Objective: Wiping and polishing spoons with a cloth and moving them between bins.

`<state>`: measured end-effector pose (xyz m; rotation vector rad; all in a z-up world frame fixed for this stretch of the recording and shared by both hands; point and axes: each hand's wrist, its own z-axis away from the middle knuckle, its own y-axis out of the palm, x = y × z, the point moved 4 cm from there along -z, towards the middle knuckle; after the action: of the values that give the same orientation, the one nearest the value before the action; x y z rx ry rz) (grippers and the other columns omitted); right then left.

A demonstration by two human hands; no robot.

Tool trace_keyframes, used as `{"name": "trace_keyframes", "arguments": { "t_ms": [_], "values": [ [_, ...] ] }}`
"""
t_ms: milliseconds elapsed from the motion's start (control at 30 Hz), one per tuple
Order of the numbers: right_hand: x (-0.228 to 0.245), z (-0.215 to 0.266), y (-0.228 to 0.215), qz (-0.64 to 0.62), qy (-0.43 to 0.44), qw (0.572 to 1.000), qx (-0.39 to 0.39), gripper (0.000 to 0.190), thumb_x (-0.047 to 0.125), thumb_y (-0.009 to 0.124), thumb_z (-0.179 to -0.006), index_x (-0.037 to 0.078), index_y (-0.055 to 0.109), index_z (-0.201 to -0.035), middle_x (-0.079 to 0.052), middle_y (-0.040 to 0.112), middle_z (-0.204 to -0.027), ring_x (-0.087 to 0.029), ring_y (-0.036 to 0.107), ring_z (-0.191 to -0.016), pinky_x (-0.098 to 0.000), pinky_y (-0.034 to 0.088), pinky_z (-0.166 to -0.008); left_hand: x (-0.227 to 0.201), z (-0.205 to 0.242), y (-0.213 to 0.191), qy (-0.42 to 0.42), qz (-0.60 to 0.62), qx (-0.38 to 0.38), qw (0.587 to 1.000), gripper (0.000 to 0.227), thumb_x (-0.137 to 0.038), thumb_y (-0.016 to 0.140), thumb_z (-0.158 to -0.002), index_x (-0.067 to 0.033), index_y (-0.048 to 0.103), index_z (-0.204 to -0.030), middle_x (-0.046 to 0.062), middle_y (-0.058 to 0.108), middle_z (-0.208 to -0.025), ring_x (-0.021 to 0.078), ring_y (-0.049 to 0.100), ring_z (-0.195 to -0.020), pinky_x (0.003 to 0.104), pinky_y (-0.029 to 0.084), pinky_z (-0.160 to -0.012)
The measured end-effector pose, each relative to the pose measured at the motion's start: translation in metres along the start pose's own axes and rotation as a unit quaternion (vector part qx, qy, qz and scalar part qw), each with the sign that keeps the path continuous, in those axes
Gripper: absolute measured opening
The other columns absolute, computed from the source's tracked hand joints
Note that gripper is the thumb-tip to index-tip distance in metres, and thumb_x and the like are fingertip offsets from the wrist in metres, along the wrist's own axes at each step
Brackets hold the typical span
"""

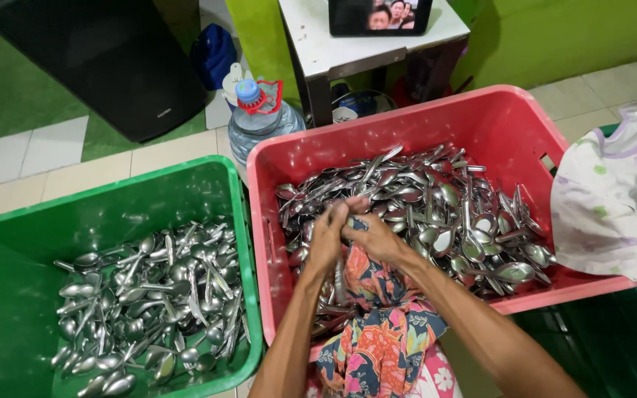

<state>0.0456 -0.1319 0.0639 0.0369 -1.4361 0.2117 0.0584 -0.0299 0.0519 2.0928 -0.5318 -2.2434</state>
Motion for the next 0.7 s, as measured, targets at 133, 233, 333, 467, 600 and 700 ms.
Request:
{"name": "trace_keyframes", "arguments": {
  "t_ms": [133,233,333,467,600,700],
  "values": [
    [-0.011,0.003,-0.008,0.006,-0.033,0.999,-0.039,0.028,0.033,0.068,-0.096,0.006,0.077,-0.092,-0.008,0.074,-0.082,-0.017,0.063,-0.078,-0.0365,0.055,-0.079,-0.038,-0.005,-0.009,-0.011,-0.029,-0.049,0.998,0.045,-0.018,0.028,-0.108,0.0042,0.047,-0.143,0.029,0.065,-0.132,0.038,0.062,-0.127,0.062,0.037,-0.112],
    [-0.032,-0.006,-0.018,0.035,-0.095,0.984,-0.149,0.045,0.033,0.05,-0.103,0.005,0.064,-0.135,-0.021,0.07,-0.12,-0.029,0.065,-0.115,-0.0476,0.046,-0.105,0.001,-0.025,-0.033,-0.027,0.115,-0.092,0.989,0.048,-0.001,0.025,-0.106,0.0066,0.027,-0.153,0.037,0.052,-0.141,0.0471,0.053,-0.132,0.056,0.047,-0.11],
    [0.005,-0.003,-0.003,0.127,-0.205,0.958,-0.152,0.047,0.028,0.04,-0.104,0.003,0.06,-0.139,-0.022,0.063,-0.114,-0.035,0.064,-0.108,-0.0484,0.05,-0.097,0.01,-0.02,-0.021,-0.074,0.163,-0.057,0.982,0.047,-0.012,0.032,-0.109,0.007,0.032,-0.152,0.034,0.041,-0.152,0.0489,0.034,-0.144,0.058,0.032,-0.119],
    [-0.032,-0.015,0.019,0.313,-0.326,0.884,-0.124,0.027,0.017,0.054,-0.1,0.001,0.067,-0.117,-0.022,0.06,-0.107,-0.042,0.064,-0.101,-0.0483,0.054,-0.087,0.026,-0.02,-0.018,-0.074,0.19,-0.074,0.976,0.052,-0.035,0.036,-0.109,0.0027,0.045,-0.145,0.024,0.051,-0.148,0.0362,0.049,-0.135,0.049,0.043,-0.114],
    [0.002,0.005,0.024,0.342,-0.365,0.862,-0.084,0.019,0.021,0.054,-0.095,0.008,0.067,-0.102,-0.016,0.062,-0.106,-0.038,0.068,-0.099,-0.0447,0.058,-0.082,0.033,-0.033,-0.034,-0.012,0.166,-0.087,0.982,0.047,-0.035,0.039,-0.111,0.0046,0.063,-0.111,0.028,0.068,-0.123,0.0397,0.066,-0.118,0.051,0.049,-0.108],
    [-0.017,0.009,0.025,0.334,-0.349,0.874,-0.05,0.02,0.03,0.053,-0.097,0.014,0.065,-0.094,-0.009,0.063,-0.097,-0.035,0.071,-0.085,-0.0422,0.059,-0.072,0.023,-0.033,-0.044,-0.001,0.119,-0.119,0.986,0.05,-0.041,0.032,-0.112,-0.0014,0.063,-0.109,0.026,0.073,-0.109,0.0379,0.072,-0.106,0.051,0.053,-0.105]
  ]
}}
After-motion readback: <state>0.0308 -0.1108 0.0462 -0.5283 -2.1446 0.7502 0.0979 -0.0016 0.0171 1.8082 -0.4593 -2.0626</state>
